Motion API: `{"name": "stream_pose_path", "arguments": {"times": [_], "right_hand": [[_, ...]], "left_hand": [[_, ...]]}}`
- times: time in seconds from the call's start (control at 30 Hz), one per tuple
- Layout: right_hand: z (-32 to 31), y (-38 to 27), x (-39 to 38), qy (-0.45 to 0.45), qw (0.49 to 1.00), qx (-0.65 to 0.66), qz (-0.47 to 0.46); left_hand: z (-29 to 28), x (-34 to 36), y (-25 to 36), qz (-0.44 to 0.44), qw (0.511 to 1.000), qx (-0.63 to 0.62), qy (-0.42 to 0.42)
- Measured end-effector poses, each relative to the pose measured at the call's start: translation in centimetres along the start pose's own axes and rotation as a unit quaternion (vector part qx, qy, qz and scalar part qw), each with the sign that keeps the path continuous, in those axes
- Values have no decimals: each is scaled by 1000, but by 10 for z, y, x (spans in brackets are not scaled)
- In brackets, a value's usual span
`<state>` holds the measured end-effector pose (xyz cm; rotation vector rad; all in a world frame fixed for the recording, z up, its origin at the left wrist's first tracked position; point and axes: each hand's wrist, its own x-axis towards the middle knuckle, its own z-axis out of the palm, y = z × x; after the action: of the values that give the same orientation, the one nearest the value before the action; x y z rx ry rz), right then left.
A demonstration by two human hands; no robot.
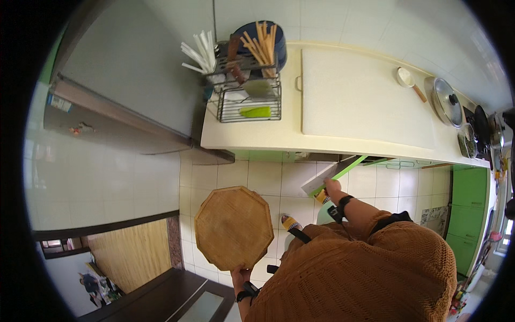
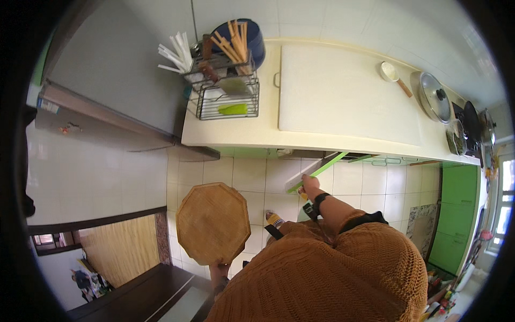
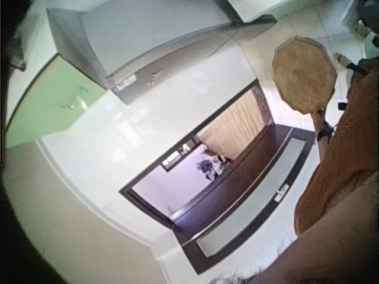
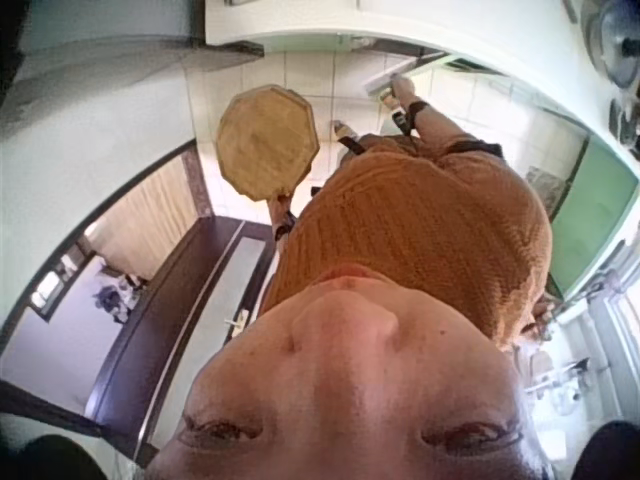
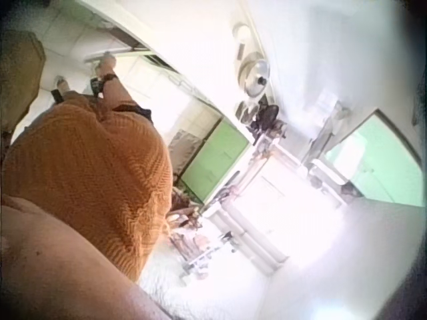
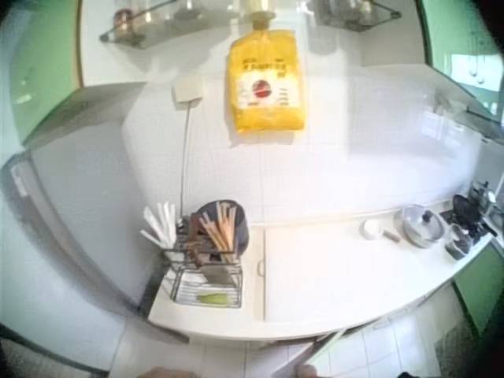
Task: The person kneads dough in a metal bowl, then transfers it to a cutting board to roll it into a log. They use a cleaver to cut the dough into smaller pieces and continue shaping the pieces by hand.
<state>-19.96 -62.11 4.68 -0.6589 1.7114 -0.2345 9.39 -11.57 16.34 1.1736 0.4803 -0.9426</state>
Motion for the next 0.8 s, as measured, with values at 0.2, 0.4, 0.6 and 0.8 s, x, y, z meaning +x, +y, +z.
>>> {"name": "stream_pose_path", "arguments": {"times": [0.2,0.4,0.6,0.8], "right_hand": [[28,-62,10,-64,964,256,29],[34,-104,43,-162,931,325,-28],[10,-66,77,-292,942,90,-137],[-21,-46,80,-206,879,-283,-324]], "left_hand": [[35,-12,13,28,997,-45,-51],[72,-25,15,58,995,-28,-79],[88,-39,6,69,996,-23,-51],[83,-47,0,79,995,-26,-55]]}}
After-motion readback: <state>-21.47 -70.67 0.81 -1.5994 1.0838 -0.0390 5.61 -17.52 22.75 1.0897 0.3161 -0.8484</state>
